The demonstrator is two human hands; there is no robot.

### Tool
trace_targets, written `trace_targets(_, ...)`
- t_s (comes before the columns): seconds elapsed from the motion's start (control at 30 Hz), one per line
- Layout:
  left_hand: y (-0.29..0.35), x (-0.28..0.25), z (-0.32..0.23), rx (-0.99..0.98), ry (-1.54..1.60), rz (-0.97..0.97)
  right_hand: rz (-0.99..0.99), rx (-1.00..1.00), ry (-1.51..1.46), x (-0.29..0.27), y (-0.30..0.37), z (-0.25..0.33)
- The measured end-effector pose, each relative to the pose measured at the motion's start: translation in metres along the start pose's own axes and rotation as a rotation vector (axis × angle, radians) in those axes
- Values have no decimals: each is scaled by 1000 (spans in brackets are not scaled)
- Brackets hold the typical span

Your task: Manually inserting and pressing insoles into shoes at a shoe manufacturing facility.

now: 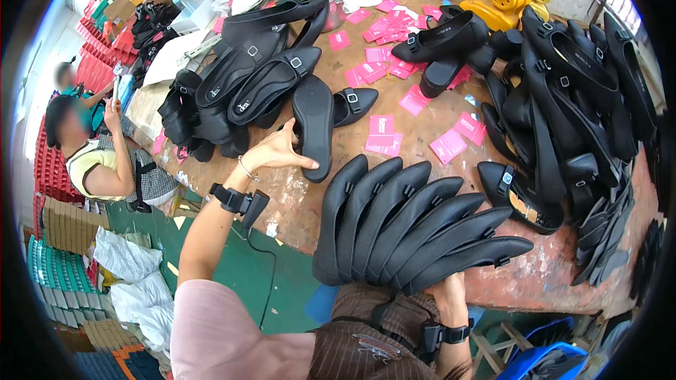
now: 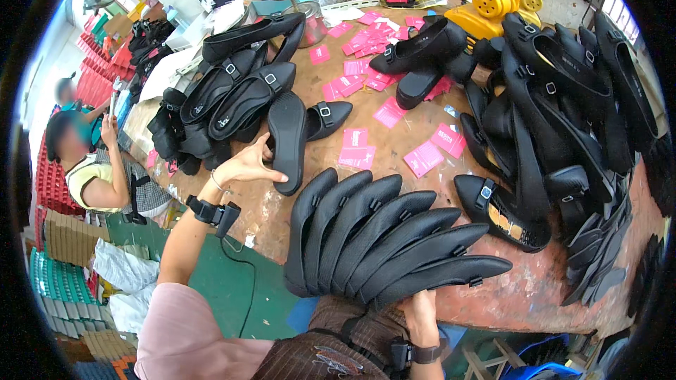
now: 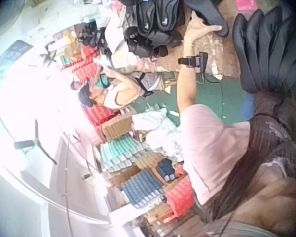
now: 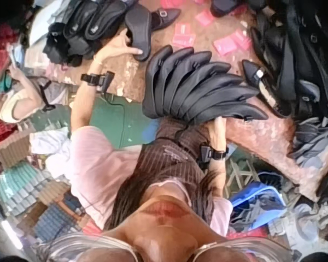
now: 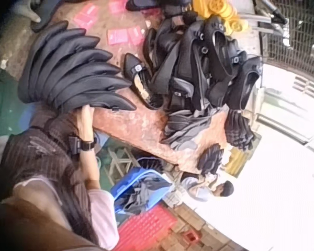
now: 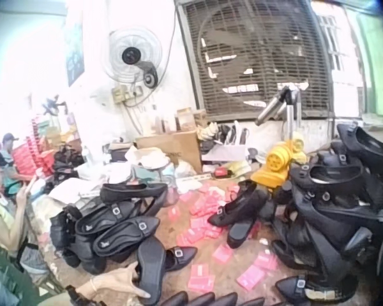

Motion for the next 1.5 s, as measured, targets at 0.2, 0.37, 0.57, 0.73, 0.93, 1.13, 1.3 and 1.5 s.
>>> trace_targets(0.2, 6, -16, 29, 83, -27, 112, -50, 33, -38, 16, 15, 8)
trace_targets(0.37, 17, 5, 30, 236, -183, 140, -2, 61, -77, 10, 3, 0)
trace_targets(0.57, 19, 28, -9, 91, -365, -27, 68, 107, -149, -3, -9, -12)
trace_targets(0.73, 42, 11, -33, 321, -210, -398, 2, 64, -91, -4, -1, -12)
trace_targets(0.93, 29, 16, -23, 443, -647, -685, -7, 33, -64, 11, 1, 5)
trace_targets(1.13, 57, -51, -81, 550, -629, -1101, 10, 114, 83, 27, 4, 7)
trace_targets(1.3, 109, -132, -121, 665, -659, -1314, -6, -11, 12, 11, -14, 4)
trace_targets(1.5, 119, -245, -99, 461, -1039, -1596, -56, 34, -26, 9, -9, 3)
Point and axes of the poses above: each hand's wrist, its own y-axis away from the middle knuckle, its own x-axis out of the palm, z = x × y, the point moved 9 cm from there along -y, towards the middle knuckle, and after that the axes turned 9 degrees about -y, right-handed, at the moved point
